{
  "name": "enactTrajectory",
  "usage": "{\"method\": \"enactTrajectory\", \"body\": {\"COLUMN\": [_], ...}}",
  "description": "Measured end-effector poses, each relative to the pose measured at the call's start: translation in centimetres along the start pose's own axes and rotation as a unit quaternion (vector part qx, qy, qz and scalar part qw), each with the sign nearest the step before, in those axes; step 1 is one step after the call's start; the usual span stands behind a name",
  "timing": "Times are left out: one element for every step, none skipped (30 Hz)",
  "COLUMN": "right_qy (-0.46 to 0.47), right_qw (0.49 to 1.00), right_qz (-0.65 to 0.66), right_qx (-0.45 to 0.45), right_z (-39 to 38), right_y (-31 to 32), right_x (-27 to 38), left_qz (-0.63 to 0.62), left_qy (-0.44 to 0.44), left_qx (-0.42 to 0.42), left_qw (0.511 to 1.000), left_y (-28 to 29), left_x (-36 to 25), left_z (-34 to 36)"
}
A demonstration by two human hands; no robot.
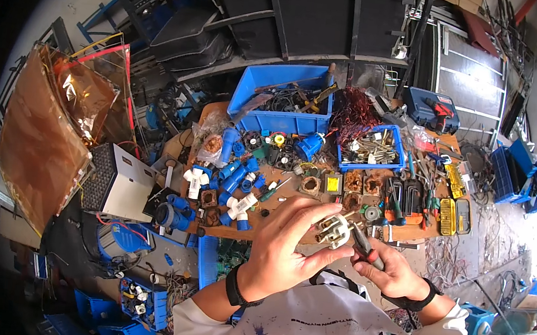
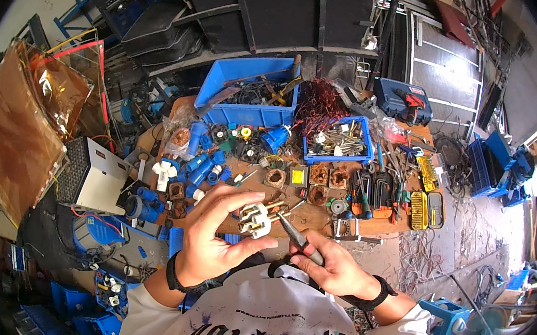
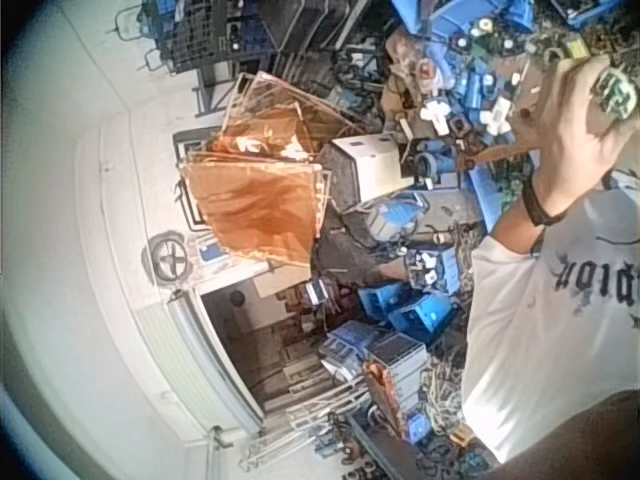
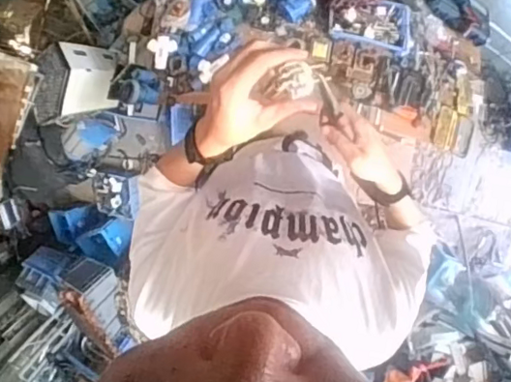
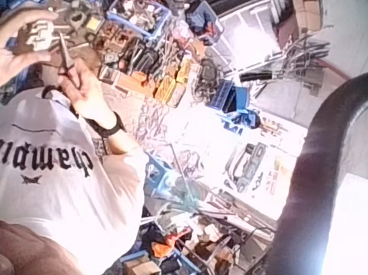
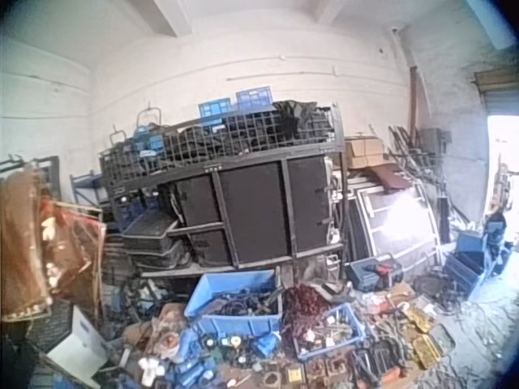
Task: The person uses a screwdriver and pliers to manipulate a small white electrical component with internal metal contacts. They repeatedly tighten and loosen screws, probe the interior, and adjust the component's orientation while holding it in their left hand.
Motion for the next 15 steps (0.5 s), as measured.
{"method": "enactTrajectory", "body": {"right_qy": [-0.002, -0.004, -0.001, 0.003, 0.007, 0.007, 0.007, 0.006, 0.011, 0.016, 0.022, 0.025, 0.027, 0.029, 0.027], "right_qw": [1.0, 1.0, 1.0, 1.0, 0.999, 0.999, 0.998, 0.998, 0.997, 0.997, 0.996, 0.996, 0.996, 0.995, 0.995], "right_qz": [-0.003, -0.008, -0.017, -0.026, -0.035, -0.042, -0.049, -0.057, -0.062, -0.068, -0.074, -0.077, -0.079, -0.082, -0.085], "right_qx": [-0.003, -0.007, -0.012, -0.016, -0.02, -0.024, -0.028, -0.032, -0.035, -0.037, -0.04, -0.04, -0.039, -0.039, -0.038], "right_z": [0.0, 0.0, -0.1, -0.1, -0.1, -0.1, 0.0, 0.0, 0.0, 0.0, 0.0, 0.0, 0.0, 0.0, 0.0], "right_y": [0.0, 0.0, 0.0, 0.0, -0.1, -0.1, -0.2, -0.2, -0.2, -0.2, -0.2, -0.2, -0.2, -0.3, -0.3], "right_x": [0.0, 0.0, 0.2, 0.4, 0.5, 0.6, 0.7, 0.8, 1.0, 1.2, 1.4, 1.5, 1.5, 1.5, 1.5], "left_qz": [0.008, 0.014, 0.022, 0.03, 0.04, 0.045, 0.051, 0.056, 0.063, 0.07, 0.078, 0.082, 0.086, 0.09, 0.089], "left_qy": [0.002, 0.002, -0.003, -0.007, -0.011, -0.024, -0.036, -0.049, -0.05, -0.051, -0.052, -0.052, -0.053, -0.054, -0.064], "left_qx": [0.001, 0.002, 0.002, 0.002, 0.001, -0.006, -0.012, -0.019, -0.02, -0.021, -0.022, -0.023, -0.023, -0.024, -0.028], "left_qw": [1.0, 1.0, 1.0, 1.0, 0.999, 0.999, 0.998, 0.997, 0.997, 0.996, 0.995, 0.995, 0.995, 0.994, 0.994], "left_y": [0.0, 0.0, 0.0, 0.0, 0.0, 0.0, -0.1, -0.1, -0.1, 0.0, 0.1, 0.1, 0.2, 0.2, 0.1], "left_x": [0.0, -0.1, -0.1, -0.1, 0.0, -0.1, -0.1, -0.1, -0.2, -0.4, -0.6, -0.8, -0.9, -1.0, -1.0], "left_z": [0.0, -0.1, -0.1, -0.1, -0.2, -0.3, -0.3, -0.4, -0.4, -0.4, -0.5, -0.6, -0.7, -0.9, -1.0]}}
Point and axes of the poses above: each hand's wrist, its own z-axis towards the middle knuckle, its own y-axis out of the back of the hand, x = y × z, the point moved 5 cm from there along z, towards the middle knuckle, and after that the axes turned 11 degrees about x, right-handed, at the moved point
